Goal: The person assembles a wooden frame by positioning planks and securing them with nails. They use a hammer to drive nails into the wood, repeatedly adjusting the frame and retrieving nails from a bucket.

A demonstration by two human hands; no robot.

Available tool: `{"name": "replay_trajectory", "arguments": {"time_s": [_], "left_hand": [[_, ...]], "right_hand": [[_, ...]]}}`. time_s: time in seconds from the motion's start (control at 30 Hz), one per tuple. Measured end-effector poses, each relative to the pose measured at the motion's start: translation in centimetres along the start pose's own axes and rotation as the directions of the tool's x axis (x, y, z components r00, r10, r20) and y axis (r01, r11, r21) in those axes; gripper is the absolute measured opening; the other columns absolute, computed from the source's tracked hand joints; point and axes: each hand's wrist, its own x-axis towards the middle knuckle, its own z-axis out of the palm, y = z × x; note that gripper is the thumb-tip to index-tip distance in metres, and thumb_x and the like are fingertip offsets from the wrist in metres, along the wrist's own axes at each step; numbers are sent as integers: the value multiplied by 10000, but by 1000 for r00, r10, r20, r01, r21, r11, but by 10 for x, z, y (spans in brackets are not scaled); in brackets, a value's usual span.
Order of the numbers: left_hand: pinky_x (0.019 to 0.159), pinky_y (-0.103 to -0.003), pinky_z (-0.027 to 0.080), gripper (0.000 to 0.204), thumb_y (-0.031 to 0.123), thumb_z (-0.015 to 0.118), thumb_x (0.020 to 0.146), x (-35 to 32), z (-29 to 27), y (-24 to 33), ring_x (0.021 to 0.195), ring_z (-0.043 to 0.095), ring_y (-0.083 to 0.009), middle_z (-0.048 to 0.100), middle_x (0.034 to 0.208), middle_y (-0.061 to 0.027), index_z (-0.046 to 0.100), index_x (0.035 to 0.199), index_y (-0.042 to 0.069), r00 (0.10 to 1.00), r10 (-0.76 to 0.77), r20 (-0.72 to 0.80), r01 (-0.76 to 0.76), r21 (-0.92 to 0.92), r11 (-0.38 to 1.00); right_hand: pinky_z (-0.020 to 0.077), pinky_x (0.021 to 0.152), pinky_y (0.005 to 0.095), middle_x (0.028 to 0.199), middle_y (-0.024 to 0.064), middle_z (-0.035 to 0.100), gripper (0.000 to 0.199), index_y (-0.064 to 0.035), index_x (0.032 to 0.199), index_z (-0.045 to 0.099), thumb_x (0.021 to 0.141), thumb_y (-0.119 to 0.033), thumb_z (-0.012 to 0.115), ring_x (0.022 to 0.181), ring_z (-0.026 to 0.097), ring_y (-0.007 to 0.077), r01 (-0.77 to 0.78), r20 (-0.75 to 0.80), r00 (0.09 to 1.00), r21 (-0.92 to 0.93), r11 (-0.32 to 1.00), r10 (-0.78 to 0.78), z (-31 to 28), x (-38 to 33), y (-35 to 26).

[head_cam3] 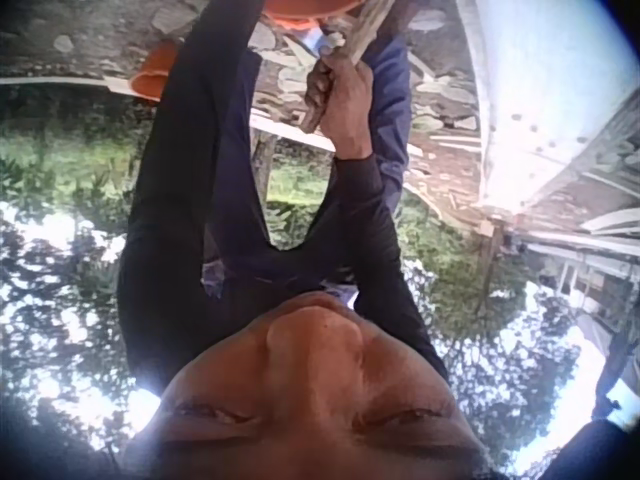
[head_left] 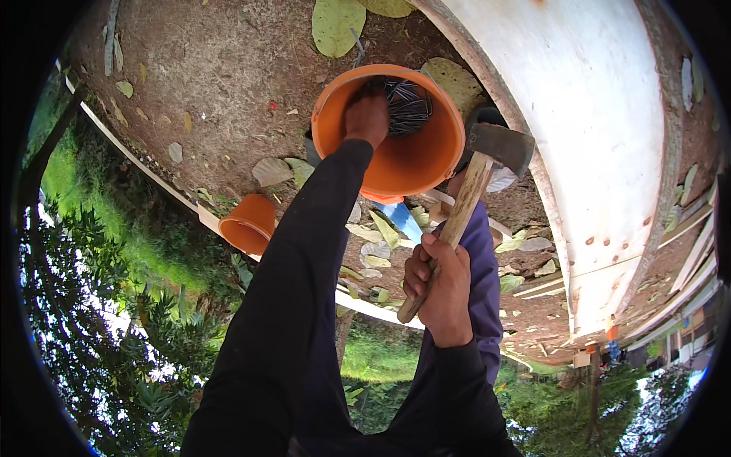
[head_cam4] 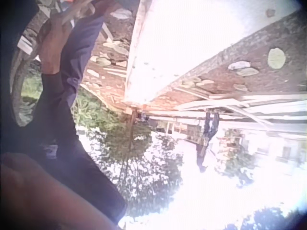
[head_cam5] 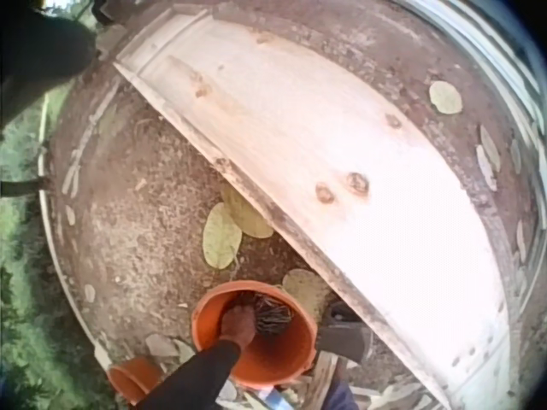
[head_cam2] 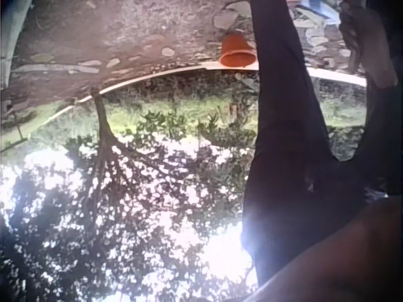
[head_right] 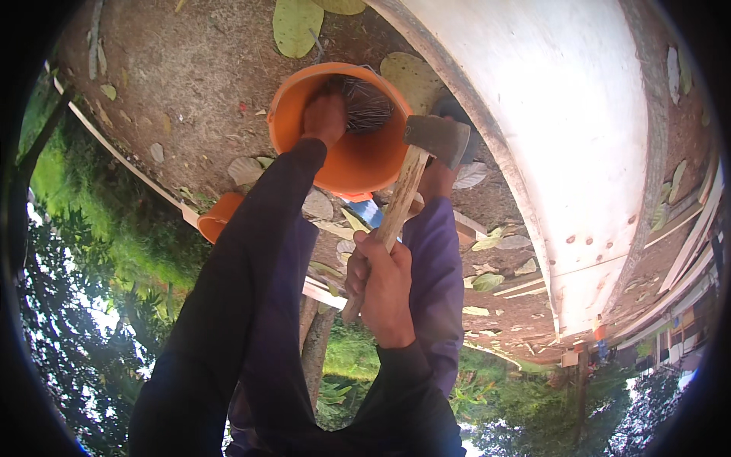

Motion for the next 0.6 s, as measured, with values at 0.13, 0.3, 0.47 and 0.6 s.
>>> {"name": "replay_trajectory", "arguments": {"time_s": [0.13, 0.3, 0.47, 0.6], "left_hand": [[812, -467, 534, 181, 73, 527, 903, 7, 1, -9, 898, 677, -372, 679, 993, -237, 632, 1034, 6, 995, 85, 60, -83, -31, 996], [764, -359, 540, 218, 104, 577, 916, 16, -15, -25, 865, 692, -238, 694, 940, -172, 617, 1104, 2, 865, 86, 494, 168, -448, 878], [719, -316, 558, 143, 56, 554, 930, -30, -25, -20, 810, 696, -174, 689, 886, -128, 623, 1039, -5, 767, 183, 615, 440, -712, 547], [693, -360, 570, 153, 57, 494, 956, -41, -10, -31, 791, 699, -202, 685, 895, -131, 624, 959, -23, 717, 107, 689, 505, -619, 602]], "right_hand": [[302, 426, 268, 585, -12, 373, 242, -106, 787, 436, 898, -265, 582, 446, 364, 100, -6, -10, 1000, 8, 1000, 6, 3, 3, 1], [302, 433, 266, 590, -18, 373, 240, -108, 789, 431, 891, -263, 582, 458, 367, 97, -19, -35, 999, 25, 1000, 20, 8, 5, 6], [304, 434, 266, 595, -22, 372, 240, -110, 792, 431, 891, -264, 586, 462, 370, 94, 7, -74, 997, 9, 1000, -6, 4, 11, 12], [290, 447, 265, 612, -16, 387, 158, -66, 830, 480, 883, -176, 580, 491, 364, 90, 24, -73, 997, 81, 996, -18, 1, 14, 17]]}}
